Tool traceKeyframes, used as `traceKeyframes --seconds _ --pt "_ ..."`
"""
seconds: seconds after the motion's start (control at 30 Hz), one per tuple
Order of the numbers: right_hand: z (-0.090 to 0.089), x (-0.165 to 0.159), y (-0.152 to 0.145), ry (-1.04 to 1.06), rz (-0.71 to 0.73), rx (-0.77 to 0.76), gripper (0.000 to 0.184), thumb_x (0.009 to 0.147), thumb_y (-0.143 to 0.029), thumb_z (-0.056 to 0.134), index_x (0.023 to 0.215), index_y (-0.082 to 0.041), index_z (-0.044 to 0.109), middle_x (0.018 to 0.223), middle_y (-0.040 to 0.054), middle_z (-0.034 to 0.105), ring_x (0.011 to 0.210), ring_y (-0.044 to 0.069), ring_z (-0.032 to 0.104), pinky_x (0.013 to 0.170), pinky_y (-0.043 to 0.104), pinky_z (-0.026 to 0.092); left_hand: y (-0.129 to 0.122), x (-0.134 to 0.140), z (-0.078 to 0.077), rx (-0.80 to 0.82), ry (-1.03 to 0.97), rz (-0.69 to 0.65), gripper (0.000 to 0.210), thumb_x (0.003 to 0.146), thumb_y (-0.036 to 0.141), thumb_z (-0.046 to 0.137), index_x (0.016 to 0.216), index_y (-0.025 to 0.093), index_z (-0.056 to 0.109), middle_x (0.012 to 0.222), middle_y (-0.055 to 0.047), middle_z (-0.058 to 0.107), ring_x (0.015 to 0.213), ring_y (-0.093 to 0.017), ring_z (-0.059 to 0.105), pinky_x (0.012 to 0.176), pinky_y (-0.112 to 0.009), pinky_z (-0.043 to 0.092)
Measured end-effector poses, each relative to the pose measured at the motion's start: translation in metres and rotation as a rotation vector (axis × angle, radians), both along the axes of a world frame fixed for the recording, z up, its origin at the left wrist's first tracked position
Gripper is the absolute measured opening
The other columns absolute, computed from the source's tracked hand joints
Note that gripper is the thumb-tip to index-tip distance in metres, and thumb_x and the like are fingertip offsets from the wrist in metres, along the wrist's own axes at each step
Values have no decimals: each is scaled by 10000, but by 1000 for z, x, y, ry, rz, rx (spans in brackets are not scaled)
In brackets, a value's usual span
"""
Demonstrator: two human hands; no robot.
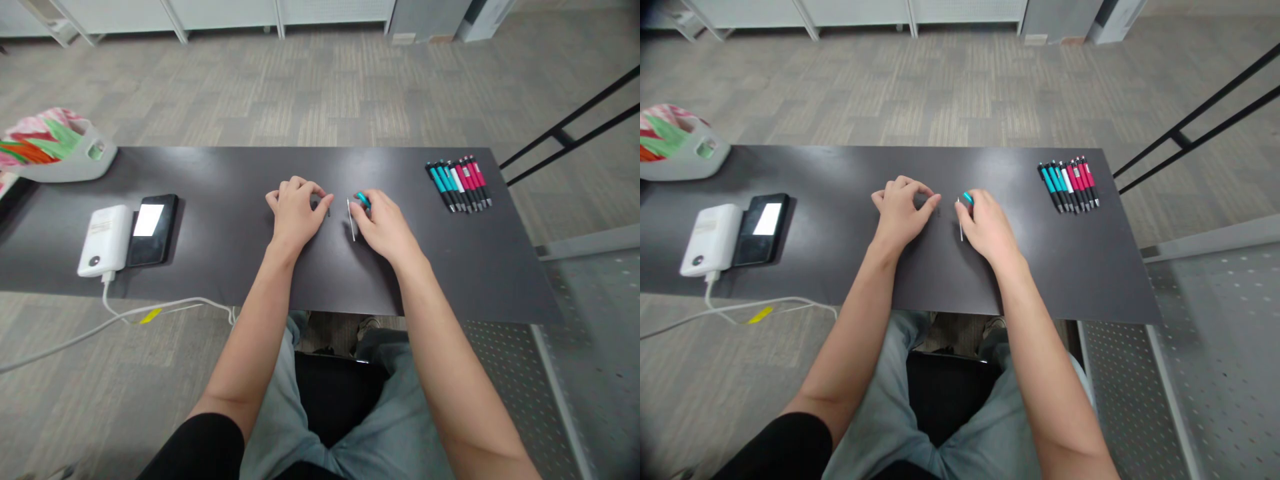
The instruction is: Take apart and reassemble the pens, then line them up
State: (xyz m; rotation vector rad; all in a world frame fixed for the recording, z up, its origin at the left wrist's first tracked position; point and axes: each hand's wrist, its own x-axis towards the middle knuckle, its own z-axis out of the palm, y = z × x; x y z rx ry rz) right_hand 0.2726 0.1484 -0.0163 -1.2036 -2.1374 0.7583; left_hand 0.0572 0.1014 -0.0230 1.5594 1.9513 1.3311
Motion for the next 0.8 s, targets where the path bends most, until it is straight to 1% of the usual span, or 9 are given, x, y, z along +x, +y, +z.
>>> traceKeyframes --seconds 0.07,0.13,0.27,0.4,0.47,0.57,0.63,0.73,0.8 --pt "-2 9 6 30 -26 30 180 1118 -397 607 1094 -317 766 1162 182 751 1208 423 735 1114 609 589 0 -4 3 26 -66 23 253 896 372 1013 837 294 781 1117 -119 732 1333 -467 624 1349 -685 293" --pt "-3 18 11 41 -55 49 170 1087 -386 640 1116 -326 797 1131 172 737 1196 417 730 1107 604 597 -1 -9 4 56 -127 39 244 889 350 1021 847 298 786 1087 -99 737 1313 -439 639 1358 -654 326" --pt "0 30 14 52 -108 -10 275 1001 -413 782 1256 -314 807 1034 136 813 978 381 753 992 584 597 -4 -20 6 65 -181 46 219 892 386 1019 865 313 814 1076 -82 760 1260 -418 654 1393 -649 330" --pt "0 27 11 31 -144 -16 281 964 -366 794 1242 -331 778 948 103 846 883 386 786 910 577 604 -9 -26 9 83 -219 63 273 868 461 1032 858 308 806 1081 -88 778 1313 -432 647 1396 -632 358" --pt "-3 24 11 3 -141 -10 267 959 -350 784 1226 -341 770 931 93 847 880 394 805 898 583 621 -12 -27 14 32 -160 75 273 914 503 988 886 303 803 1116 -90 795 1336 -428 656 1379 -620 385" --pt "-8 21 12 -44 -141 4 254 962 -343 767 1216 -350 764 923 86 847 890 406 823 904 603 642 -18 -31 24 -140 20 96 229 1016 519 875 979 301 813 1238 -89 825 1349 -409 680 1347 -603 415" --pt "-11 18 13 -61 -140 17 238 964 -356 761 1202 -348 757 908 90 837 902 418 823 924 624 644 -21 -34 29 -215 93 99 218 1046 515 835 1027 299 817 1283 -92 834 1344 -403 694 1324 -593 431" --pt "-10 17 14 -36 -140 2 233 976 -437 769 1187 -340 748 870 94 810 904 431 811 936 640 633 -24 -43 33 -234 92 111 206 1033 493 843 1036 291 807 1245 -89 838 1289 -390 717 1274 -572 470" --pt "-5 21 14 15 -165 -5 244 1003 -507 756 1186 -347 747 871 91 805 891 417 797 935 626 626 -25 -51 33 -225 23 133 173 1019 450 852 1010 290 786 1175 -75 829 1227 -366 732 1217 -535 513"
